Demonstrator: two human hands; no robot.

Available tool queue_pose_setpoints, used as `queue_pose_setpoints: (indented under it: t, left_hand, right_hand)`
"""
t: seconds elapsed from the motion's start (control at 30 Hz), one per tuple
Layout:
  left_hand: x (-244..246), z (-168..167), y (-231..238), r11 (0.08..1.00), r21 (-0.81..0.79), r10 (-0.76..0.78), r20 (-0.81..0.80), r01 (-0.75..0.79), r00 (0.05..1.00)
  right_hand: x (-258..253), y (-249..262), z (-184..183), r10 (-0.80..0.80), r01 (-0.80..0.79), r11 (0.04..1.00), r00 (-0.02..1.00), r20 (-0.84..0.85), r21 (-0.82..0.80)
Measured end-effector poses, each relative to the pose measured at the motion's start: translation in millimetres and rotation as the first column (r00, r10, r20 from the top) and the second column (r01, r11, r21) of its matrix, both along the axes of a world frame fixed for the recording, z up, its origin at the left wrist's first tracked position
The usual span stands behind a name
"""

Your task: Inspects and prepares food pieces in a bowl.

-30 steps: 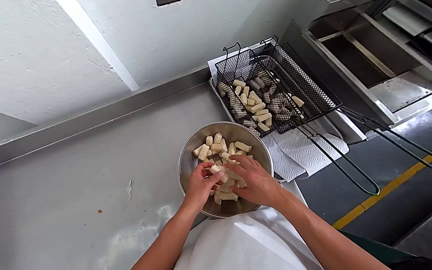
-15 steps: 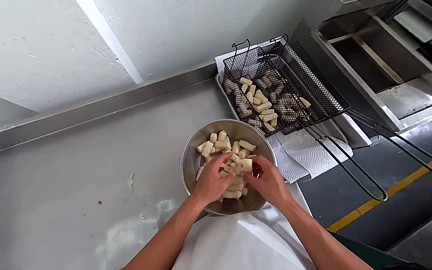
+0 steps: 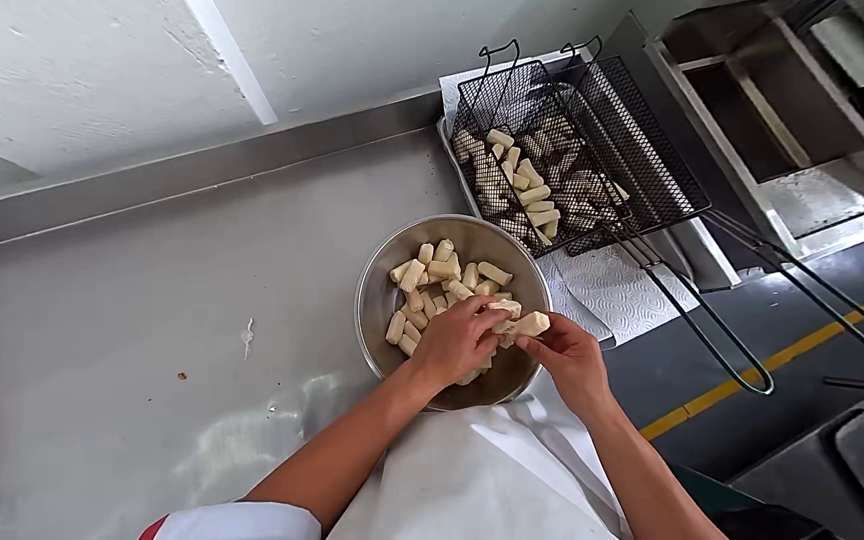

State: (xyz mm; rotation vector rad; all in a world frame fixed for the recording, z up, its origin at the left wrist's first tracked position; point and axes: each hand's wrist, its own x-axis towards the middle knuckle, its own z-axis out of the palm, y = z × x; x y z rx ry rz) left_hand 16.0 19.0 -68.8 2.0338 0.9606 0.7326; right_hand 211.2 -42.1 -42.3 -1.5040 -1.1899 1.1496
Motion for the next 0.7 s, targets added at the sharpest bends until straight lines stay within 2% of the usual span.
queue_pose_setpoints:
  t: [0.07, 0.13, 0.17, 0.23, 0.33, 0.43, 0.57, 0.7]
  left_hand:
    - [0, 0, -1, 1.000, 0.004, 0.012, -0.006, -0.012, 1.000]
    - [-1, 0, 0, 1.000, 0.006, 0.015, -0.011, -0.015, 1.000]
    - [-2, -1, 0, 1.000, 0.010, 0.017, -0.009, -0.016, 1.000]
    - [-2, 0, 0, 1.000, 0.010, 0.022, -0.010, -0.022, 1.000]
    - [0, 0, -1, 0.999, -0.004, 0.033, 0.004, -0.033, 0.999]
    - [0, -1, -3, 1.000, 0.003, 0.017, 0.024, -0.018, 1.000]
    - [-3, -3, -2, 1.000, 0.021, -0.019, 0.035, 0.018, 0.999]
    - [-3, -6, -2, 0.988, 0.150, -0.023, 0.006, 0.022, 1.000]
  right_hand:
    - [-1, -2, 0, 0.039, -0.058, 0.994, 0.982, 0.186, 0.098]
    - [-3, -2, 3, 0.078, -0.173, 0.966, 0.904, 0.421, 0.192]
    - [-3, -2, 4, 0.083, -0.198, 0.958, 0.883, 0.462, 0.207]
    - [-4, 0, 5, 0.087, -0.178, 0.967, 0.903, 0.421, 0.183]
    - [-4, 3, 8, 0.066, -0.079, 0.995, 0.974, 0.219, 0.053]
    - [-3, 5, 11, 0.055, -0.052, 0.998, 0.993, 0.108, -0.028]
    - [-4, 4, 10, 0.055, -0.049, 0.997, 0.992, 0.109, -0.055]
    - [-4, 3, 10, 0.111, -0.104, 0.994, 0.973, 0.204, -0.042]
